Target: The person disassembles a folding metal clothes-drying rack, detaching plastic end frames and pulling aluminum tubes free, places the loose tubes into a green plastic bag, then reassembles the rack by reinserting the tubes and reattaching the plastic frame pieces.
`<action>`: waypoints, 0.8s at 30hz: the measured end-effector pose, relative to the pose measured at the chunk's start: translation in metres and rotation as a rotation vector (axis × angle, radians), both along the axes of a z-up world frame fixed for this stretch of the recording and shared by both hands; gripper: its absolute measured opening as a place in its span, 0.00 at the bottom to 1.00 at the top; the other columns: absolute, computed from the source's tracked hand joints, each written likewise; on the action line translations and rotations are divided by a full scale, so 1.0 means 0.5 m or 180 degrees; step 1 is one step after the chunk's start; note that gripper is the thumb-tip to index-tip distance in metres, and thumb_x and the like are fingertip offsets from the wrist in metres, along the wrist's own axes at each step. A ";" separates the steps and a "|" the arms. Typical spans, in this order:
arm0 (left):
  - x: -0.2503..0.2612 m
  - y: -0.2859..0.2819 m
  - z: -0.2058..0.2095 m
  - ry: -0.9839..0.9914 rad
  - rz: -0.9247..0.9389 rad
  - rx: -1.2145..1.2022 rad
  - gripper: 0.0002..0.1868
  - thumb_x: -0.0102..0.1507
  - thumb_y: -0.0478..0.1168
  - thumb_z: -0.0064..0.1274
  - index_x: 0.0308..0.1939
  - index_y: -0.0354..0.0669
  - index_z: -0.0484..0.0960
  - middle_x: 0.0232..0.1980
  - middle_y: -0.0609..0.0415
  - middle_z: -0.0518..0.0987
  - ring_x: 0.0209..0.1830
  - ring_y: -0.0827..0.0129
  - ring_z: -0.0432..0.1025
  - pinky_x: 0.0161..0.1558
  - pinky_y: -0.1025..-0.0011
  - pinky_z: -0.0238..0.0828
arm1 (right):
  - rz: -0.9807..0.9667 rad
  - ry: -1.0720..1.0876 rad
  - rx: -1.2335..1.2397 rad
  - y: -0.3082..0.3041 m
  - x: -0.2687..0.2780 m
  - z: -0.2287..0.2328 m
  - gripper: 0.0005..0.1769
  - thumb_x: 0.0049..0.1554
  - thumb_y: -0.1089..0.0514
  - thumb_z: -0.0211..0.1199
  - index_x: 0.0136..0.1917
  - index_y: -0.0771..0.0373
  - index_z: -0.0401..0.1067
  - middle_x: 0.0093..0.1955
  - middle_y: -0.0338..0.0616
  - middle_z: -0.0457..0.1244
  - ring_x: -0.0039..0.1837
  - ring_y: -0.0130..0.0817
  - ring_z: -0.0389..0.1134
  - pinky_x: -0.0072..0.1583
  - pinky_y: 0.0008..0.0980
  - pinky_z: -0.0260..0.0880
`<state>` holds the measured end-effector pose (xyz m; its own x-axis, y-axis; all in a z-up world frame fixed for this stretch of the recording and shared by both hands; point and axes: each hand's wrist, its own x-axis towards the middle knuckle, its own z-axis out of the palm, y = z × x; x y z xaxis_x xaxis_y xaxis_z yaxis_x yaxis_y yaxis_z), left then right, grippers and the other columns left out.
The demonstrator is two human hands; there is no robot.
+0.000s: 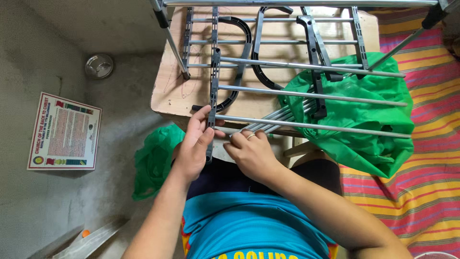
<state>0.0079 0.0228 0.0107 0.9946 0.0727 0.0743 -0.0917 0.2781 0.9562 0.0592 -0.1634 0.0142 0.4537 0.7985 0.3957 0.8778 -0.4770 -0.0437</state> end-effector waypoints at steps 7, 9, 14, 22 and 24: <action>0.013 0.015 0.014 -0.0017 -0.0051 -0.0006 0.39 0.71 0.51 0.49 0.78 0.33 0.54 0.65 0.49 0.71 0.64 0.68 0.67 0.67 0.68 0.63 | 0.0364 -0.0081 0.0085 0.006 0.002 -0.006 0.09 0.51 0.53 0.59 0.47 0.50 0.75 0.42 0.32 0.58 0.49 0.32 0.64 0.47 0.40 0.61; 0.015 0.010 0.011 -0.0029 -0.0036 -0.0028 0.38 0.71 0.50 0.49 0.78 0.34 0.54 0.65 0.50 0.71 0.64 0.69 0.66 0.67 0.68 0.63 | 0.0378 -0.0098 0.0031 0.011 0.003 -0.009 0.08 0.52 0.52 0.59 0.46 0.50 0.75 0.42 0.33 0.58 0.48 0.32 0.64 0.47 0.40 0.61; 0.028 -0.004 -0.002 0.0100 0.0044 -0.0034 0.34 0.71 0.44 0.48 0.78 0.35 0.56 0.59 0.50 0.73 0.60 0.70 0.67 0.65 0.68 0.64 | 0.0480 -0.0085 0.0062 0.030 0.001 -0.014 0.04 0.53 0.51 0.59 0.41 0.51 0.70 0.41 0.34 0.57 0.47 0.33 0.63 0.46 0.40 0.60; 0.051 -0.002 -0.019 0.0074 0.0103 0.0110 0.29 0.72 0.40 0.43 0.76 0.34 0.58 0.58 0.50 0.74 0.59 0.71 0.68 0.63 0.70 0.64 | 0.0750 -0.0065 0.0380 0.053 -0.011 -0.029 0.05 0.52 0.52 0.59 0.41 0.52 0.69 0.42 0.35 0.59 0.48 0.36 0.62 0.47 0.41 0.58; 0.057 -0.002 -0.022 0.0104 0.0131 0.0094 0.29 0.72 0.40 0.42 0.76 0.34 0.59 0.58 0.51 0.75 0.58 0.71 0.68 0.63 0.71 0.64 | 0.0821 -0.0004 0.0342 0.060 -0.017 -0.033 0.05 0.51 0.52 0.59 0.41 0.52 0.69 0.42 0.36 0.59 0.48 0.37 0.62 0.47 0.41 0.57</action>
<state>0.0363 0.0217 -0.0002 0.9927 0.1118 0.0446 -0.0712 0.2465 0.9665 0.0508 -0.1332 -0.0022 0.2402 0.8409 0.4849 0.9697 -0.2305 -0.0807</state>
